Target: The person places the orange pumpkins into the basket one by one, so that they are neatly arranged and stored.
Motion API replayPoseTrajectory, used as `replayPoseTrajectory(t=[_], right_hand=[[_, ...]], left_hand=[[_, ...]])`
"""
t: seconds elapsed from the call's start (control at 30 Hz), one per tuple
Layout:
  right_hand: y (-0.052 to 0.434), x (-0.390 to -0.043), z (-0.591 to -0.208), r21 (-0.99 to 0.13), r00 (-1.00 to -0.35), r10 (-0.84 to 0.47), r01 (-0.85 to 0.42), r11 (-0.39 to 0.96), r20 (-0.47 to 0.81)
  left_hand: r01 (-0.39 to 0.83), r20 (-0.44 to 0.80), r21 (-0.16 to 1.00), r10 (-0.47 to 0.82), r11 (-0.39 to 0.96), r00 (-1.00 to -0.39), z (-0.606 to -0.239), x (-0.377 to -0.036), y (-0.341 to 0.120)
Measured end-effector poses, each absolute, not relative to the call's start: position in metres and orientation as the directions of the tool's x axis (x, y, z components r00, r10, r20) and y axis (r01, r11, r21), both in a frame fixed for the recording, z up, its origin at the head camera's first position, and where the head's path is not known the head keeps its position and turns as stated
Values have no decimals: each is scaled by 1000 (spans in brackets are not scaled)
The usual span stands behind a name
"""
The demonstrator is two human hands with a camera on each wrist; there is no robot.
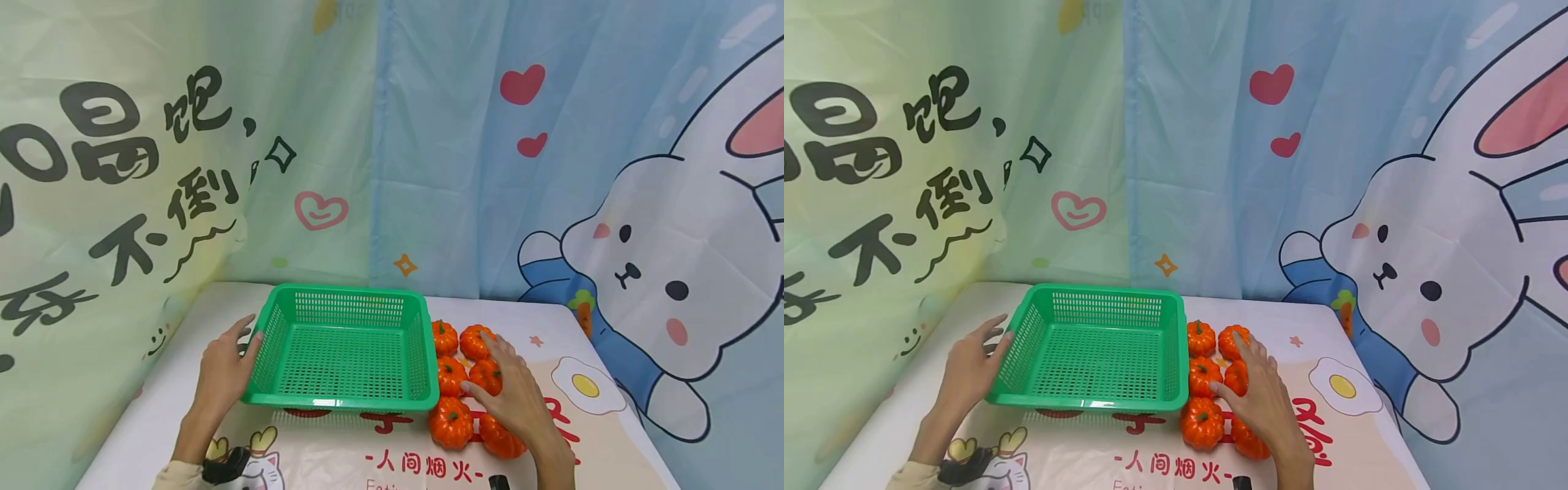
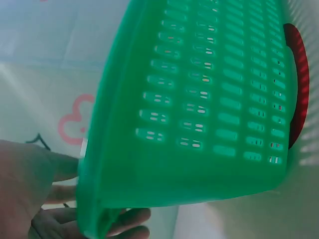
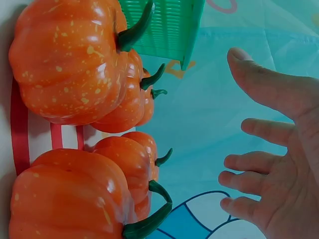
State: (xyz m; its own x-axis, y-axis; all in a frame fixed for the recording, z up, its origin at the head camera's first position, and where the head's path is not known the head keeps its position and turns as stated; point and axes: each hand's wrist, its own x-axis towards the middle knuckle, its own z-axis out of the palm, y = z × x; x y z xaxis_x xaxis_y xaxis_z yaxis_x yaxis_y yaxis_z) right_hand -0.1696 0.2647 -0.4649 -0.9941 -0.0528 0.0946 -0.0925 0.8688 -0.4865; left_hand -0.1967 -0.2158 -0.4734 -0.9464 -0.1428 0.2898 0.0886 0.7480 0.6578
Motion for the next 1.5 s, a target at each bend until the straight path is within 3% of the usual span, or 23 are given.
replayPoseTrajectory(t=[0.27, 0.53, 0.8, 1.5], right_hand=[[265, -171, -467, -526, -991, -62, -114, 843, 115], [265, -177, -468, -528, -985, -69, -145, 837, 161], [264, -186, -469, -541, -991, -54, -111, 834, 121], [260, -204, -479, -537, -989, -76, -132, 833, 125]], left_hand=[[103, 324, 743, -220, 662, -920, -492, -211, -228], [-4, 145, 898, -303, 439, -942, -505, -215, -233], [-50, 61, 956, -363, 288, -930, -508, -218, -231], [-46, 28, 981, -373, 188, -928, -511, -220, -229]])
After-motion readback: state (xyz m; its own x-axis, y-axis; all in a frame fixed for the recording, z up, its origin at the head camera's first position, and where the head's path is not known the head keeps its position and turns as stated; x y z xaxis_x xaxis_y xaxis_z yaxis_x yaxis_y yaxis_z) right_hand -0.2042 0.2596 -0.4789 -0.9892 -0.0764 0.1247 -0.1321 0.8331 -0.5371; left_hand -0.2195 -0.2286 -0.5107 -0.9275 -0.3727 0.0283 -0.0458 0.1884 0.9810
